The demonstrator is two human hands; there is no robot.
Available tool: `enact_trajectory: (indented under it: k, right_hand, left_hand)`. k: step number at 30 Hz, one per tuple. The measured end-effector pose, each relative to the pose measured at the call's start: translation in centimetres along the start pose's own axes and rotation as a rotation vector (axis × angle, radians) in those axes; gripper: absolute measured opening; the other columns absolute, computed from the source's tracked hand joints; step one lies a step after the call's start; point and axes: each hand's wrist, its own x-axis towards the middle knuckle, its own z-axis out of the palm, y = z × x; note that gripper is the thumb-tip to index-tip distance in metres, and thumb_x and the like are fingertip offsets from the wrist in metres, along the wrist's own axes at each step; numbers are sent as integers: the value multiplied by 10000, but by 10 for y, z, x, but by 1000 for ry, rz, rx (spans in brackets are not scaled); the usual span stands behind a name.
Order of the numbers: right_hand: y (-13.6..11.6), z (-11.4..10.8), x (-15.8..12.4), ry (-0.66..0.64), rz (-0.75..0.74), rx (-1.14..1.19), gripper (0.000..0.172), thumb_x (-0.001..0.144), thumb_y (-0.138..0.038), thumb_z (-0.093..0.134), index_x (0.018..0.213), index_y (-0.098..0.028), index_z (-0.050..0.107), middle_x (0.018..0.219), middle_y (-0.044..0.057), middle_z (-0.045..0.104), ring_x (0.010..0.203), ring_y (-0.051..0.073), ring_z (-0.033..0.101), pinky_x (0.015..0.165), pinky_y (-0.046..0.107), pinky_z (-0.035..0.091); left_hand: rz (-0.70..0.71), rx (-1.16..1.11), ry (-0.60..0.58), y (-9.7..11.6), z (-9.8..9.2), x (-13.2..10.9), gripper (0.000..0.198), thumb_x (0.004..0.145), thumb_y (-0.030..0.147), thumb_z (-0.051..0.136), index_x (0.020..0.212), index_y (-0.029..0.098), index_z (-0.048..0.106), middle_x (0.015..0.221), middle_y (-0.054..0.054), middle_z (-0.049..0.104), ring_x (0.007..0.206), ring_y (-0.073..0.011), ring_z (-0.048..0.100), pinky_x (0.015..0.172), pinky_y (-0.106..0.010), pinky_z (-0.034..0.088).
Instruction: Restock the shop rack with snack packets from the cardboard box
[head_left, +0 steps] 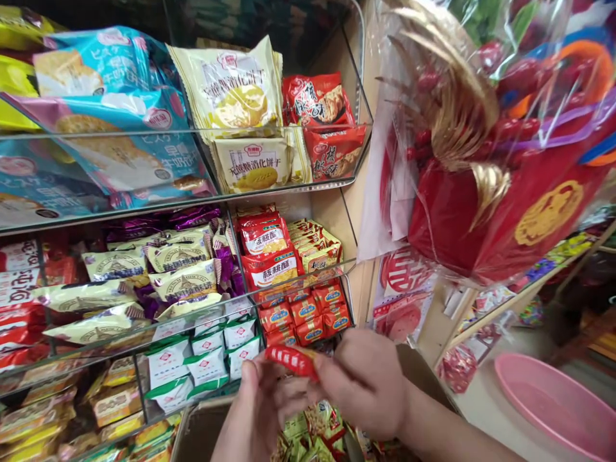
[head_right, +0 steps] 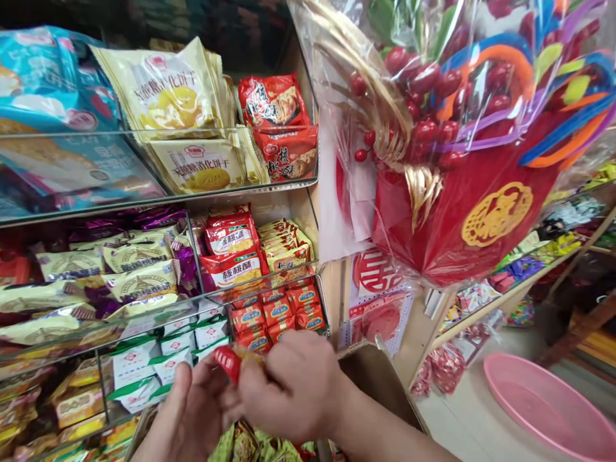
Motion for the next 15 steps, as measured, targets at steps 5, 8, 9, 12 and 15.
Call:
enact_trajectory:
  k: [5, 8, 9, 12, 15]
  right_hand:
    - [-20, 18, -17, -124, -253, 114, 75, 713, -150, 527, 666, -190, 569, 480, -42, 439, 475, 109, 403, 433, 275, 239]
    - [-24, 17, -27, -155, -205, 215, 48, 764, -186, 537, 735, -173, 573, 547, -23, 493, 521, 118, 428, 463, 278, 310]
    - [-23, 15, -28, -138, -98, 258, 54, 787, -195, 531, 802, -163, 571, 598, -7, 519, 561, 123, 448, 494, 277, 347]
    - [-16, 10, -27, -85, 526, 467, 207, 821, -231, 530, 1018, -174, 501, 792, 32, 538, 691, 122, 491, 591, 252, 430]
    - [-12, 13, -23, -186, 1064, 876, 333, 776, -357, 585, 1037, -191, 463, 813, 18, 511, 686, 106, 500, 589, 223, 455]
  left_hand:
    - [-293, -286, 26, 5, 4, -10, 509, 648, 436, 670, 1125, 305, 549, 914, -18, 686, 678, -154, 653, 543, -232, 511]
    - [-271, -243, 142, 3, 3, -9, 478, 696, 214, 653, 1148, 303, 526, 944, -3, 692, 630, -121, 656, 484, -188, 505]
    - [-252, -243, 171, 2, 4, -9, 422, 733, 185, 612, 1137, 279, 537, 941, -13, 696, 632, -114, 657, 492, -183, 512]
    - [-196, -291, 246, -4, 5, -6, 326, 784, 148, 540, 1093, 246, 575, 965, -24, 703, 722, -103, 666, 610, -179, 537]
    - [-153, -385, 259, -14, 6, -2, 340, 796, 212, 531, 1128, 283, 553, 1065, -14, 681, 942, -136, 635, 775, -230, 523]
